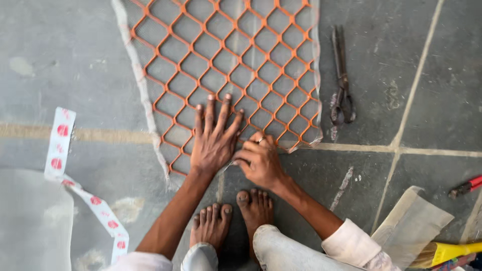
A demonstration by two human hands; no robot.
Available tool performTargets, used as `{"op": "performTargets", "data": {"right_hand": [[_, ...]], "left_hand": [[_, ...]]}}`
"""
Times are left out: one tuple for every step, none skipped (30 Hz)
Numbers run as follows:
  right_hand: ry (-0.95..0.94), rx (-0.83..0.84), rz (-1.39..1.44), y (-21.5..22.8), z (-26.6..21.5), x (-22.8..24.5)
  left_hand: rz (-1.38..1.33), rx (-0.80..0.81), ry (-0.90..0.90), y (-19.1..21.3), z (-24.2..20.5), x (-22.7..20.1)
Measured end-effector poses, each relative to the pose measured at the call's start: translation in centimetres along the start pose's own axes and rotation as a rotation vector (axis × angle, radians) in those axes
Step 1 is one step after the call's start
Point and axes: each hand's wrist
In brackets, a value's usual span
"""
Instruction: The person uses large shears to cut a piece of white mesh fabric laid over an orange plastic grid on the floor. After cutting, the person smooths and adjusts the mesh edges with their hands.
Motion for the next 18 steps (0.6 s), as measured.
{"op": "performTargets", "data": {"right_hand": [[-0.042, -0.004, 0.012, 0.1, -0.3, 0.2], [-0.059, 0.016, 0.009, 0.1, -0.4, 0.5], [-0.081, 0.021, -0.009, -0.1, -0.1, 0.5], [-0.102, 0.027, -0.027, -0.4, 0.4, 0.5], [-0.133, 0.028, -0.010, -0.2, 0.6, 0.2], [-0.163, 0.029, 0.006, -0.3, 0.8, -0.1], [-0.191, 0.019, 0.008, -0.5, 1.0, -0.5], [-0.198, 0.011, -0.028, -0.8, 0.8, -0.7], [-0.211, 0.001, -0.068, -1.0, 0.6, -0.7], [-0.260, -0.002, -0.039, -1.3, 0.3, -0.8], [-0.314, -0.016, -0.020, -1.6, -0.1, -0.9], [-0.237, -0.078, -0.036, -1.9, -0.7, -0.9], [-0.160, -0.135, -0.053, -2.2, -1.4, -0.5], [-0.080, -0.185, -0.073, -2.6, -2.1, 0.0], [-0.047, -0.190, -0.242, -3.1, -2.6, 1.2], [-0.053, -0.178, -0.296, -3.3, -3.5, 2.1], [-0.050, -0.161, -0.337, -3.7, -4.3, 2.5], [-0.055, -0.150, -0.358, -4.2, -5.1, 2.6]], "left_hand": [[-0.014, -0.018, -0.006, -0.1, -0.3, -0.2], [-0.028, -0.037, -0.012, -0.2, -0.7, -0.3], [-0.055, -0.028, -0.005, -0.2, -0.7, 0.0], [-0.081, -0.019, 0.002, -0.1, -0.9, 0.4], [-0.125, -0.013, -0.004, -0.3, -0.5, 0.3], [-0.147, -0.013, -0.002, -0.3, -0.4, 0.2], [-0.173, -0.024, -0.011, -0.6, -0.3, 0.3], [-0.199, -0.035, -0.020, -0.8, -0.2, 0.3], [-0.133, -0.037, -0.013, -0.8, -0.3, 0.3], [-0.066, -0.041, -0.005, -0.8, -0.5, 0.2], [-0.179, -0.051, -0.017, -0.9, -0.5, 0.1], [-0.291, -0.056, -0.031, -1.0, -0.7, 0.1], [-0.128, -0.017, -0.002, -1.1, -0.8, 0.1], [-0.125, -0.077, -0.006, -1.0, -1.0, 0.1], [0.103, -0.091, -0.029, -0.8, -1.1, 0.0], [0.329, -0.117, -0.047, -0.9, -0.8, -0.1], [0.382, -0.137, -0.047, -1.5, -0.7, -0.1], [0.434, -0.159, -0.046, -2.4, -0.4, 0.1]]}}
Point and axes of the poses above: each hand's wrist, its own z-axis towards the middle knuckle, its own y-axis out of the back of the hand, x = y × z, and after that the axes turned 10 degrees about y, right-handed
